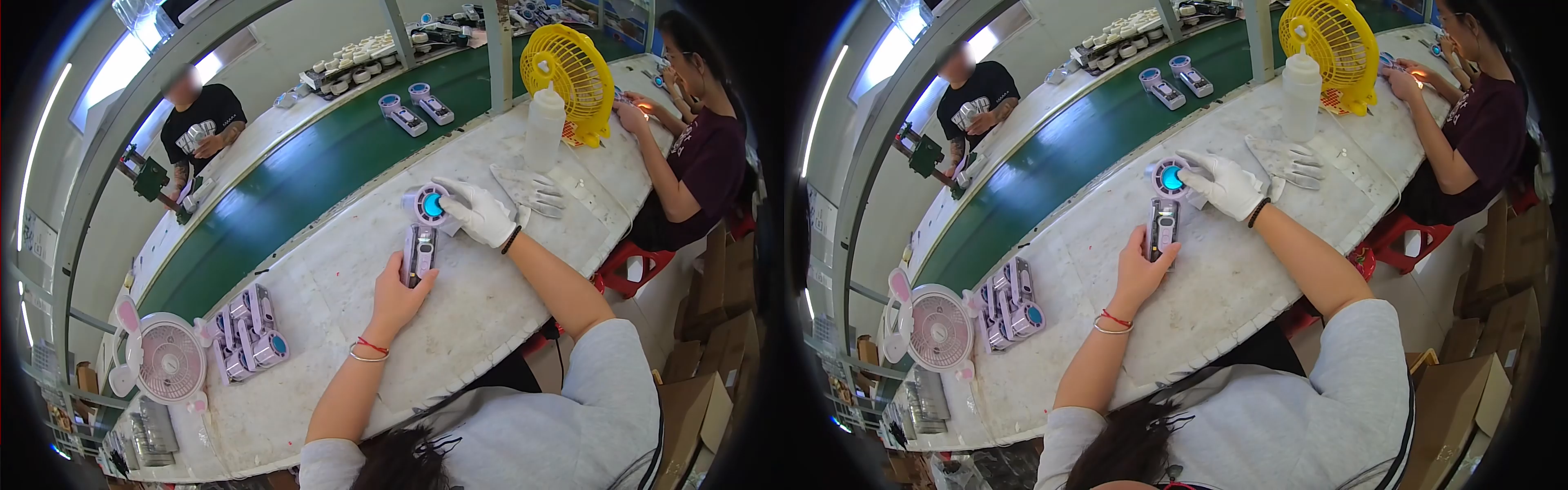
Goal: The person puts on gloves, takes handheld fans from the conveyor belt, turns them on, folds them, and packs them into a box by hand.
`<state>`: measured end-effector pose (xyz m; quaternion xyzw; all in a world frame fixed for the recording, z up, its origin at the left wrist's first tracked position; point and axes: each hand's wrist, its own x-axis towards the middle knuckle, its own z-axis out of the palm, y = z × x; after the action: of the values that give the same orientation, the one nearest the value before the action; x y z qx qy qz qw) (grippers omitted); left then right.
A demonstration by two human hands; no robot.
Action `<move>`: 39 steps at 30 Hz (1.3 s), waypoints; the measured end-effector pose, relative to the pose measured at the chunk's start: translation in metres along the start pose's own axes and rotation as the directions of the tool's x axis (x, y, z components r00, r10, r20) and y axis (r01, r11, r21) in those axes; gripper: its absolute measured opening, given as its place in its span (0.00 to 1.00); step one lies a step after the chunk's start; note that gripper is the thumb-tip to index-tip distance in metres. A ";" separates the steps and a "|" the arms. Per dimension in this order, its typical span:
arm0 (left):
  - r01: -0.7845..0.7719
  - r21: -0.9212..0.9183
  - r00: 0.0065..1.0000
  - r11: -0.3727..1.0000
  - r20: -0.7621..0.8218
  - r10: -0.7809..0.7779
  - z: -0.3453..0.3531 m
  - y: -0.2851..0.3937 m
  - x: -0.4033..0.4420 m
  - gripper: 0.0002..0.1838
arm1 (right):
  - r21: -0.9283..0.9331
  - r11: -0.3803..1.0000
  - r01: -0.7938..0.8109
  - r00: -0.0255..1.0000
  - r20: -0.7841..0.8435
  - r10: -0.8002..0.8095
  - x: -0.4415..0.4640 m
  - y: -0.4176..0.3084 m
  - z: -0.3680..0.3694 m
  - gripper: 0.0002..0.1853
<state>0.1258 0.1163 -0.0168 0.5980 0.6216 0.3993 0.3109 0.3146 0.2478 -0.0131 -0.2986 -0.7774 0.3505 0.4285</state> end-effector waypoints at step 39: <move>-0.362 0.490 0.736 0.793 -0.371 0.566 -0.005 0.002 -0.006 0.35 | 0.637 0.741 -0.212 0.975 0.186 0.119 -0.004 0.000 -0.015 0.43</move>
<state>0.1232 0.1094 -0.0134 0.6608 0.5727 0.4753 -0.0970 0.3292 0.2491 -0.0092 -0.1745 -0.6033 0.6551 0.4201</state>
